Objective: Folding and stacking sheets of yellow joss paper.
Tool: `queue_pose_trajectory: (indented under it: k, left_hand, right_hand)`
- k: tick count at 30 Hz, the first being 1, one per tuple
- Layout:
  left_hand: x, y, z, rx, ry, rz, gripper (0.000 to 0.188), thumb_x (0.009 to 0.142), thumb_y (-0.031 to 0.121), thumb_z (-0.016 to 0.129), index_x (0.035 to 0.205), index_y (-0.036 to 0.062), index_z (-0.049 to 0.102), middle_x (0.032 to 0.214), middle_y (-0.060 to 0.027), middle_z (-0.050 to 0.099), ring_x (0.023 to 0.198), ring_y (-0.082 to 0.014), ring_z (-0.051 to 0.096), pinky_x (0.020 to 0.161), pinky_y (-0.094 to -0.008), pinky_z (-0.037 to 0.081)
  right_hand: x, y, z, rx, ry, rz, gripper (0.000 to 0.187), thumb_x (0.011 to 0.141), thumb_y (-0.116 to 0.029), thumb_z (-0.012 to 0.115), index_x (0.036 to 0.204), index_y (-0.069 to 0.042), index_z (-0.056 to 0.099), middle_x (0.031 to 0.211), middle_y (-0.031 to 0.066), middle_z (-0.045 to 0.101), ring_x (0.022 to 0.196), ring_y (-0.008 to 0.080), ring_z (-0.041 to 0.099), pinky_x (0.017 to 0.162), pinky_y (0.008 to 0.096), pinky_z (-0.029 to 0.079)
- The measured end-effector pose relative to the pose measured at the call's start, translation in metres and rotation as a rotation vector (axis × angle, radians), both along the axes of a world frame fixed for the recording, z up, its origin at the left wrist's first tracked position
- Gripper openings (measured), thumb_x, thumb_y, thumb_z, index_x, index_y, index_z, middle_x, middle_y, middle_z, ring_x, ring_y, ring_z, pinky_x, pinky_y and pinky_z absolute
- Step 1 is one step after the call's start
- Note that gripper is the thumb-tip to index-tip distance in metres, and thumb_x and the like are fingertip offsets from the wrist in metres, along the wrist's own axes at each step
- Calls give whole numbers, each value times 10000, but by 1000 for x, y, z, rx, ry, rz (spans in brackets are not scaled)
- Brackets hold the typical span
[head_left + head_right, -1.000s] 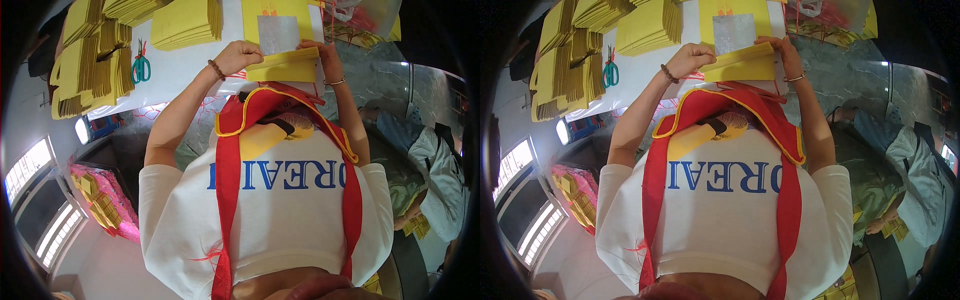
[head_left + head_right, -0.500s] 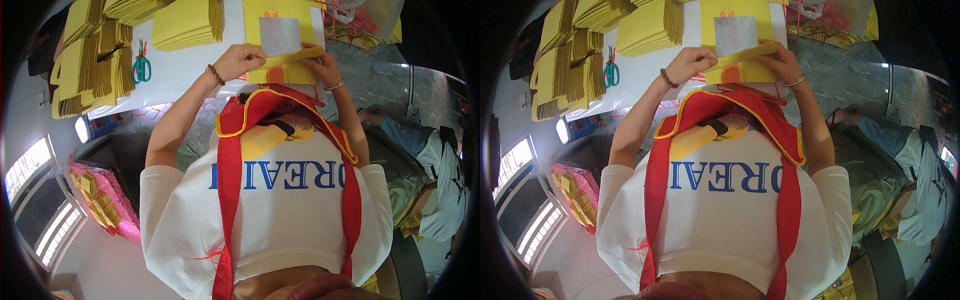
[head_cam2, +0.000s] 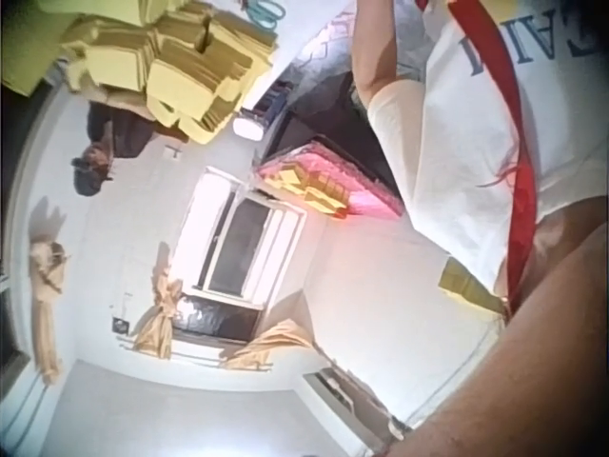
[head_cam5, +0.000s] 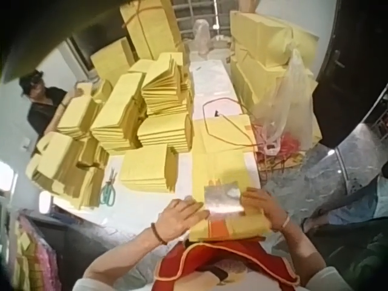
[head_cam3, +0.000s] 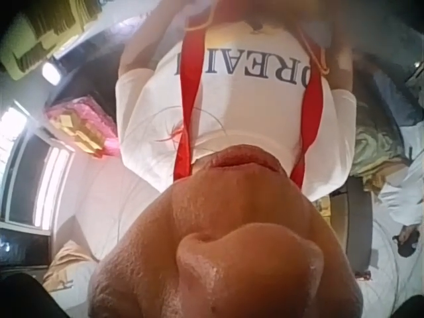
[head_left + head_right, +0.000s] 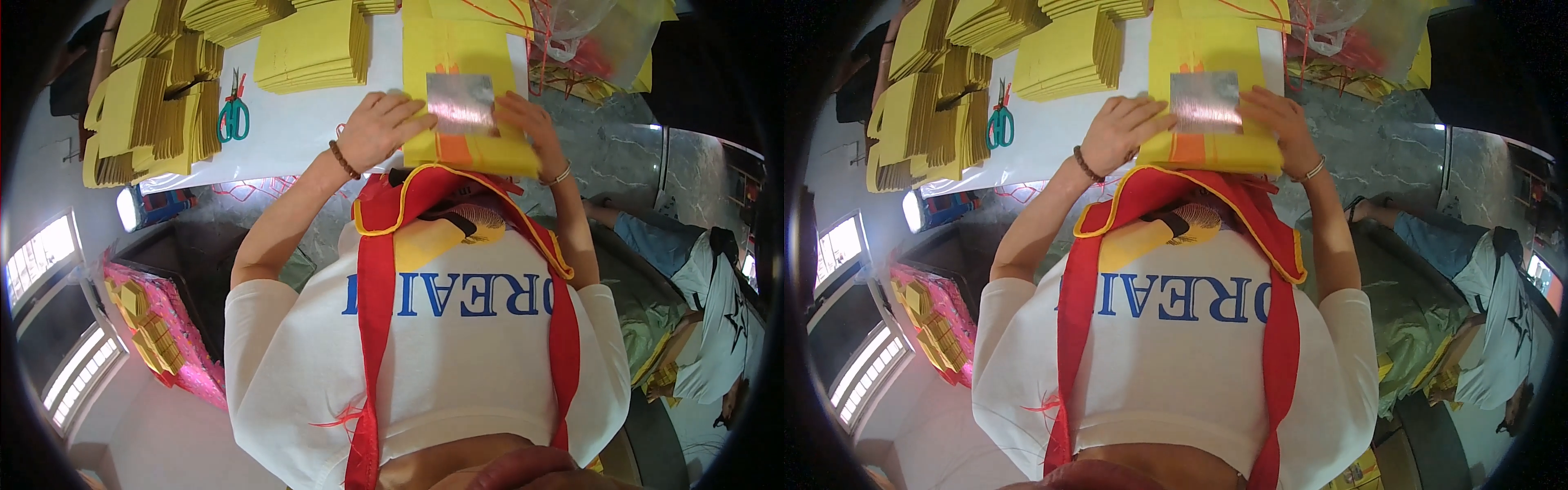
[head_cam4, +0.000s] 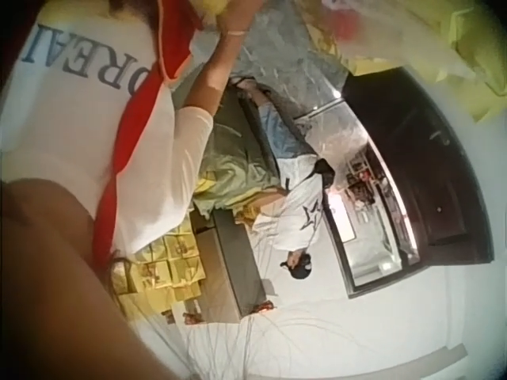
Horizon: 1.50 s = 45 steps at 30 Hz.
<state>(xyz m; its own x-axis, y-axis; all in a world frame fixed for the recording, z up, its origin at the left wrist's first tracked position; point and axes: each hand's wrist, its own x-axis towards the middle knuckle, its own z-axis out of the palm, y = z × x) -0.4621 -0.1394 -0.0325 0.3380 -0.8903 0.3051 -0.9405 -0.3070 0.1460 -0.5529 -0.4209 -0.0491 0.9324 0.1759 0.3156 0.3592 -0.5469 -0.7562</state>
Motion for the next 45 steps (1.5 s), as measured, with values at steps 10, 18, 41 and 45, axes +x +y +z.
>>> queue_pose_trajectory:
  k: [10, 18, 41, 45]
  left_hand:
    - [-4, -12, -6, -49, 721, 469, 215, 840, 249, 540, 831, 42, 596, 725, -150, 608, 657, -300, 576, 581, -376, 437]
    - [15, -25, -55, -390, 1100, 616, 283, 836, 272, 553, 838, -10, 575, 618, -155, 583, 547, -245, 573, 511, -351, 414]
    - [8, -52, 16, -142, 84, 316, 489, 796, 277, 606, 1225, 93, 458, 1100, -98, 543, 987, -268, 521, 766, -376, 414]
    - [2, -76, -9, -43, 133, 182, 553, 788, 362, 605, 1268, 147, 434, 1304, -113, 413, 1194, -294, 385, 951, -444, 331]
  right_hand:
    - [-5, 7, -4, -24, 303, -104, 252, 795, -201, 621, 1020, -90, 590, 1032, 72, 621, 957, 197, 581, 802, 308, 409]
    - [14, 28, -15, 490, 375, -446, 504, 773, -199, 657, 1222, -95, 453, 861, 89, 626, 708, 138, 583, 633, 264, 459]
    - [17, 32, -25, 385, 374, -563, 341, 761, -129, 632, 1084, -25, 601, 993, 111, 639, 847, 146, 608, 739, 255, 467]
    - [17, 32, -29, 385, 301, -572, 335, 767, -138, 629, 1082, -29, 602, 967, 116, 640, 813, 148, 611, 708, 256, 469]
